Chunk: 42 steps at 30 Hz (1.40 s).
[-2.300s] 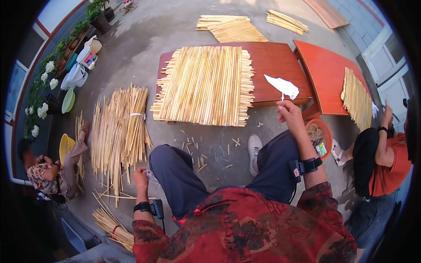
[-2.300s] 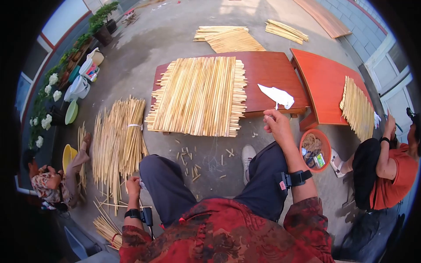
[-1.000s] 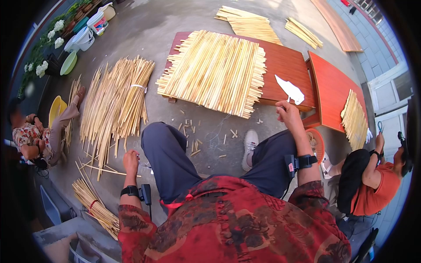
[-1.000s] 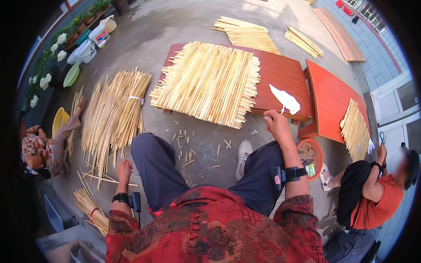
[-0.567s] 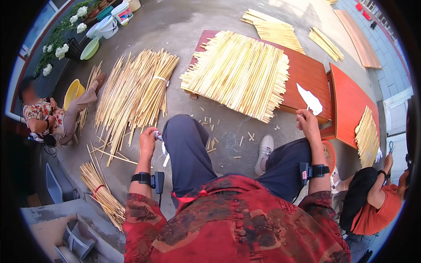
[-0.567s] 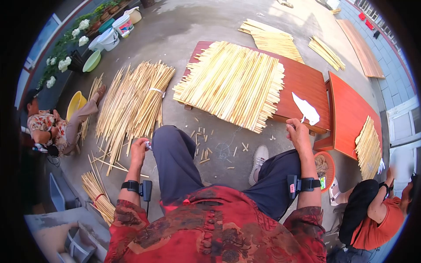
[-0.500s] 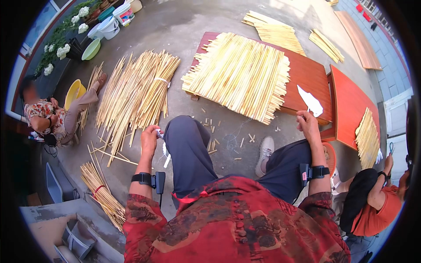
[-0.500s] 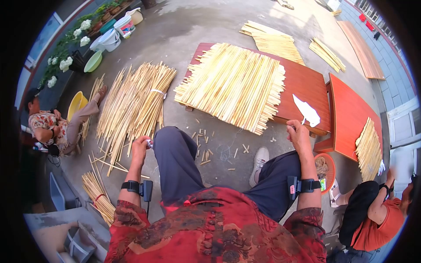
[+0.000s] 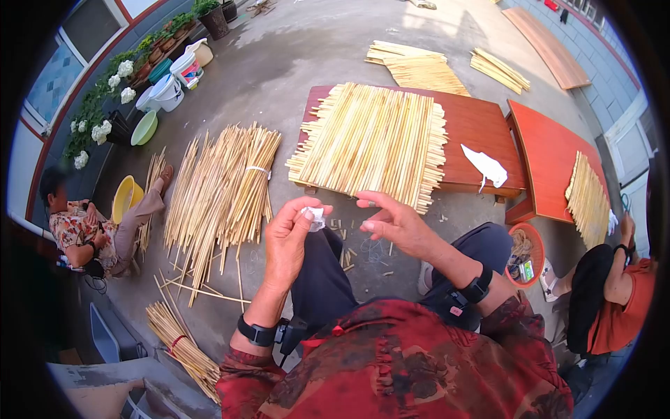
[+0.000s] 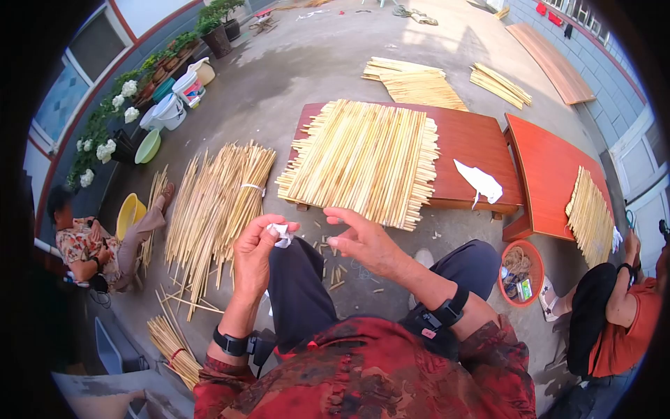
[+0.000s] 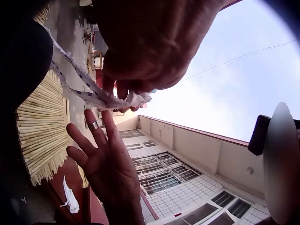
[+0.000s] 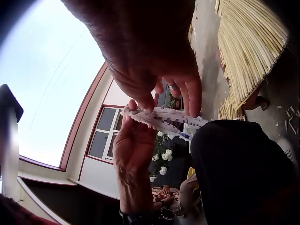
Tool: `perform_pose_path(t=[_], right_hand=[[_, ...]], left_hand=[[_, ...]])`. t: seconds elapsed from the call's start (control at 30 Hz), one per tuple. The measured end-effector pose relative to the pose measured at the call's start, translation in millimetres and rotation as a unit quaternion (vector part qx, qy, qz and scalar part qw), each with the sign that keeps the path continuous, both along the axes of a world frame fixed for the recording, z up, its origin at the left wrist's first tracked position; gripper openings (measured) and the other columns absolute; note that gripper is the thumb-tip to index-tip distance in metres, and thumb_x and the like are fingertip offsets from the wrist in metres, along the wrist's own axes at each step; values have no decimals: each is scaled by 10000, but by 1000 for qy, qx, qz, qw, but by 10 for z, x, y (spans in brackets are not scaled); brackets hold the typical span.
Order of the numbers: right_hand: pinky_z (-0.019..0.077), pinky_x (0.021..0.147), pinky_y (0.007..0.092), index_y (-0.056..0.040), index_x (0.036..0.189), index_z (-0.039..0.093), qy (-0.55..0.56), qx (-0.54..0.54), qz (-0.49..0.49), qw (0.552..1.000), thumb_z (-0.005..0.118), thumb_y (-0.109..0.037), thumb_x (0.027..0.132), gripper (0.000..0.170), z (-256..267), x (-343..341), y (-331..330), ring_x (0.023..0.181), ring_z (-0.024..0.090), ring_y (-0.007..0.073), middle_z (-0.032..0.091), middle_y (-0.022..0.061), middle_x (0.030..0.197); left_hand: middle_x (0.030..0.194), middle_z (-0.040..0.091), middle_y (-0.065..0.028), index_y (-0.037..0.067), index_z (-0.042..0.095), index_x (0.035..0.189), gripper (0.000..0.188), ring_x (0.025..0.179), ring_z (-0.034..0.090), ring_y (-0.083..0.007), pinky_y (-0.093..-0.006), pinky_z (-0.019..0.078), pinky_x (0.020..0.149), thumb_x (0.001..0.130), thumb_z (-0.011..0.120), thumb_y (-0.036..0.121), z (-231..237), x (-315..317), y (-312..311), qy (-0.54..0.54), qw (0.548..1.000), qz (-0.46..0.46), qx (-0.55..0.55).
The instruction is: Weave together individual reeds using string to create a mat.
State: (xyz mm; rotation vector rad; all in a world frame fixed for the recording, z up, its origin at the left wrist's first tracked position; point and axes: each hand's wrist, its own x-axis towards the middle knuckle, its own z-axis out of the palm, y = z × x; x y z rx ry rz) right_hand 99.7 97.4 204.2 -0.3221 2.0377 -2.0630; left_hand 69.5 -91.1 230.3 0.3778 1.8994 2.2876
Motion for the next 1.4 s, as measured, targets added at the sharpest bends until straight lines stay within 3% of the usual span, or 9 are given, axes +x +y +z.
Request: perform_pose_path(t=[0.17, 0.2, 0.33, 0.67, 1.03, 1.13, 1.17, 1.23, 1.4], right_hand=[[460, 644, 234, -42, 1199, 441, 72, -77, 35, 994, 549, -157, 837, 395, -239, -54, -412, 742, 550, 100, 566, 48, 978], [457, 627, 228, -34, 1141, 487, 18, -76, 72, 994, 546, -158, 839, 332, -221, -78, -377, 721, 547, 93, 576, 38, 938], [436, 569, 199, -11, 978, 578, -28, -29, 79, 996, 524, -158, 852, 201, -81, -70, -162, 654, 527, 57, 595, 11, 826], [420, 540, 187, -4, 1001, 556, -78, -67, 61, 993, 512, -131, 861, 194, -41, 87, 211, 589, 490, 46, 569, 17, 755], [471, 585, 219, 11, 953, 554, -30, -44, -67, 996, 482, -72, 858, 146, -111, 55, 141, 676, 559, 75, 570, 28, 752], [494, 600, 250, 19, 976, 543, 0, -32, -92, 995, 447, -44, 856, 166, -164, 19, -258, 744, 588, 116, 592, 52, 794], [506, 646, 266, 22, 1004, 534, 178, 158, -111, 965, 422, -33, 853, 196, -247, 6, -352, 774, 588, 137, 592, 84, 848], [491, 698, 254, 15, 1046, 519, -55, -76, -76, 993, 434, -48, 858, 216, -127, 45, -447, 799, 570, 128, 571, 89, 904], [477, 708, 246, 13, 1131, 462, -130, -233, 7, 964, 475, -100, 865, 289, -118, 55, -482, 829, 543, 107, 543, 75, 967]], left_hand=[[923, 628, -119, 7, 539, 1021, 177, 843, 595, -151, -263, 465, 757, 881, 490, 102, 326, 96, 91, -9, 996, -54, 75], [873, 625, -104, 12, 520, 993, 148, 917, 596, -256, -332, 483, 780, 867, 496, 86, 379, 89, 60, 11, 996, -40, 81], [879, 621, -119, 18, 520, 995, 151, 920, 596, -266, -338, 487, 777, 865, 499, 92, 558, -63, -232, 68, 987, 38, 138], [706, 516, -67, -1, 511, 959, 132, 633, 518, -156, -289, 471, 628, 853, 437, 30, 202, -101, -467, -66, 986, 85, 130], [681, 537, -39, 9, 542, 914, 115, 671, 552, -128, -254, 452, 664, 852, 452, 43, 20, 120, -277, -111, 992, -60, 29], [813, 569, -33, 14, 570, 933, 127, 749, 528, -92, -214, 414, 671, 818, 519, -4, -192, 277, 45, 18, 994, -43, -97], [854, 580, -57, 32, 584, 934, 158, 777, 544, -143, -239, 422, 673, 801, 522, -27, -233, 296, 79, 121, 977, -30, -175], [886, 575, -80, 40, 598, 918, 194, 767, 538, -206, -267, 422, 683, 759, 546, -56, -297, 279, 127, 223, 947, 56, -223], [911, 571, -87, 54, 597, 974, 305, 811, 527, -208, -271, 424, 713, 718, 545, -105, -315, 151, 65, 337, 881, 154, -295]])
